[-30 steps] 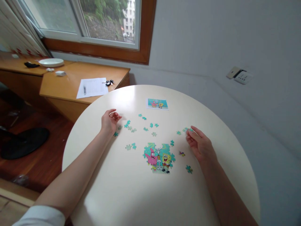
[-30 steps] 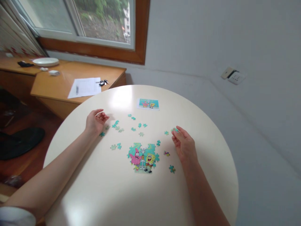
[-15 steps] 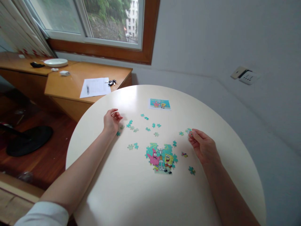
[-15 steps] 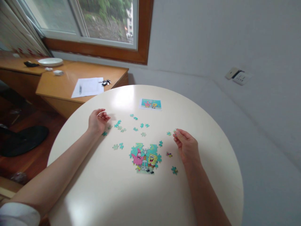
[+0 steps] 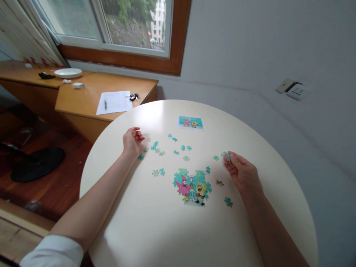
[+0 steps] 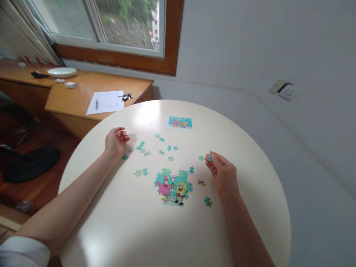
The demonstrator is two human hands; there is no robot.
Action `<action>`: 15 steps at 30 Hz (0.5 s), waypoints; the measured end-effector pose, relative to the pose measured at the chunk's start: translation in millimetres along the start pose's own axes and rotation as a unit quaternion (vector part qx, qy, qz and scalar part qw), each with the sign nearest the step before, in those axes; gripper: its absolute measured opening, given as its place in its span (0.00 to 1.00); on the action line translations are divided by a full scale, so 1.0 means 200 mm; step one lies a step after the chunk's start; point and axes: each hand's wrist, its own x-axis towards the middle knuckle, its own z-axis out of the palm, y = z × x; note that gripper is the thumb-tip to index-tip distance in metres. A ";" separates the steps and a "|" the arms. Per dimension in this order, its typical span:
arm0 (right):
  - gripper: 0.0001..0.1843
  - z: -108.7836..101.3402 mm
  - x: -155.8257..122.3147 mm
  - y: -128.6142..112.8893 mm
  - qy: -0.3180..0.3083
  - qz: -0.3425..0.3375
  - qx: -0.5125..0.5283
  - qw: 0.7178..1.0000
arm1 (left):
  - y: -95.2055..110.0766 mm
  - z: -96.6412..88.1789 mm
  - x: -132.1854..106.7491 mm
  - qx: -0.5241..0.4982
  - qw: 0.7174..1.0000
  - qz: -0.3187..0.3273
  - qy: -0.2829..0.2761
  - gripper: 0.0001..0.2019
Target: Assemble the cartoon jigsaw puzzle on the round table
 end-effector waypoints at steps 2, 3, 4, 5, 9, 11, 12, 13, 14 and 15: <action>0.16 -0.01 0.01 0.01 -0.007 -0.013 -0.001 1.000 | 0.00 0.00 0.00 0.011 1.000 0.012 -0.005 0.03; 0.16 -0.01 0.01 0.02 -0.010 -0.017 -0.001 1.000 | 0.00 0.00 0.00 0.015 1.000 0.017 -0.008 0.03; 0.17 -0.02 0.02 0.02 -0.013 -0.020 -0.001 1.000 | 0.00 0.01 -0.01 0.019 1.000 0.021 -0.009 0.03; 0.17 -0.02 0.02 0.02 -0.014 -0.022 -0.001 1.000 | 0.00 0.01 -0.01 0.024 0.999 0.028 -0.010 0.03; 0.17 -0.01 0.01 0.02 -0.013 -0.023 0.001 1.000 | 0.01 0.00 0.01 0.139 0.987 0.083 -0.004 0.03; 0.17 -0.01 0.01 0.02 -0.010 -0.019 0.004 1.000 | 0.02 -0.01 0.02 0.248 0.961 0.126 -0.006 0.04; 0.18 -0.01 0.01 0.02 -0.009 -0.018 0.005 1.000 | 0.02 -0.01 0.02 0.299 0.943 0.145 -0.014 0.04; 0.18 -0.01 0.01 0.02 -0.008 -0.017 0.006 1.000 | 0.02 -0.02 0.03 0.344 0.925 0.157 -0.028 0.04; 0.18 -0.01 0.01 0.02 -0.008 -0.017 0.006 1.000 | 0.02 -0.03 0.03 0.382 0.909 0.160 -0.047 0.04; 0.18 -0.01 0.01 0.02 -0.009 -0.018 0.005 1.000 | 0.02 -0.04 0.03 0.415 0.894 0.152 -0.069 0.04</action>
